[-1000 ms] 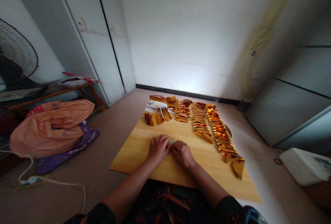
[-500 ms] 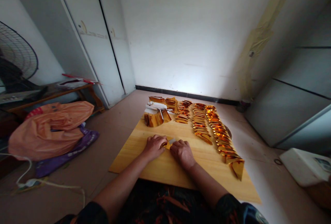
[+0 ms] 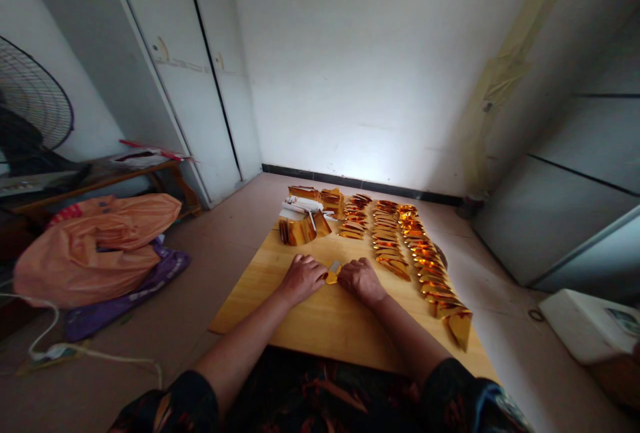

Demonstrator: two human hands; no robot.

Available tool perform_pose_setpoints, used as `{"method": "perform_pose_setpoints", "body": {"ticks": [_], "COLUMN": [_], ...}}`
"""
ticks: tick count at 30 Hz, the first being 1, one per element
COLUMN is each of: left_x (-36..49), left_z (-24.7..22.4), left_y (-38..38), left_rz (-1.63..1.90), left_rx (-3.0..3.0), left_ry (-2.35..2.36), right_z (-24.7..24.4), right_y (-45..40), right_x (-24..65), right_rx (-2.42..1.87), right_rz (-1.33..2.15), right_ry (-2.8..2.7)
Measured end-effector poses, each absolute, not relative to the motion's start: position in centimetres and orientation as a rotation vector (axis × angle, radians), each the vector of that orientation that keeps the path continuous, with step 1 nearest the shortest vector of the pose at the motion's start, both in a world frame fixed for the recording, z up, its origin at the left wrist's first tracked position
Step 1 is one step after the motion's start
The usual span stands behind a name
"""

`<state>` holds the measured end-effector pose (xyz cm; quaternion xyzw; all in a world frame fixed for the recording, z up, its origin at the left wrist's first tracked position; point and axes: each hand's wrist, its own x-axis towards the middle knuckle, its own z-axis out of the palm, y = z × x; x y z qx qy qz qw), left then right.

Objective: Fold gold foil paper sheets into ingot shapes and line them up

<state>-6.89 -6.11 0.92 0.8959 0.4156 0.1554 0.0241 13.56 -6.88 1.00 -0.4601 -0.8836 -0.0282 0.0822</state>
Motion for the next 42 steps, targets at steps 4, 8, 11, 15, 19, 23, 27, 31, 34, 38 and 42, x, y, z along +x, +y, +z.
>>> {"method": "perform_pose_setpoints", "body": {"ticks": [4, 8, 11, 15, 19, 23, 27, 31, 34, 38, 42], "left_x": [-6.9, -6.8, -6.7, -6.4, -6.2, -6.2, -6.1, -5.5, -5.2, -4.7, -4.1], "left_z": [0.8, 0.5, 0.3, 0.1, -0.1, -0.2, -0.5, -1.2, -1.7, -1.7, -1.3], "left_y": [-5.7, -5.7, -5.5, -5.4, -5.6, -5.8, -5.8, -5.5, -5.2, -4.7, -4.5], "left_rz": [0.484, 0.499, 0.536, 0.593, 0.566, 0.6, 0.63, 0.732, 0.793, 0.81, 0.777], "left_rx": [2.809, 2.836, 2.831, 2.824, 2.857, 2.807, 2.746, 2.558, 2.337, 2.181, 2.118], "left_ry": [1.232, 1.228, 1.224, 1.239, 1.241, 1.204, 1.185, 1.206, 1.334, 1.429, 1.507], "right_z": [1.1, 0.7, 0.2, -0.4, -0.7, -1.1, -1.4, -1.5, -1.3, -0.7, -0.3], "right_y": [-6.3, -6.4, -6.8, -7.3, -7.7, -8.1, -8.1, -7.7, -7.5, -7.3, -7.4], "right_x": [13.9, 14.2, 14.0, 13.1, 12.3, 12.3, 13.1, 13.8, 14.1, 13.9, 13.2], "right_rx": [-1.231, -1.156, -1.179, -1.382, -1.572, -1.666, -1.679, -1.708, -1.712, -1.82, -1.941], "right_rz": [-0.024, -0.077, -0.119, -0.145, -0.12, -0.09, -0.059, 0.023, 0.143, 0.262, 0.251], "right_ry": [-2.703, -2.732, -2.694, -2.556, -2.434, -2.343, -2.334, -2.281, -2.205, -2.102, -2.022]}}
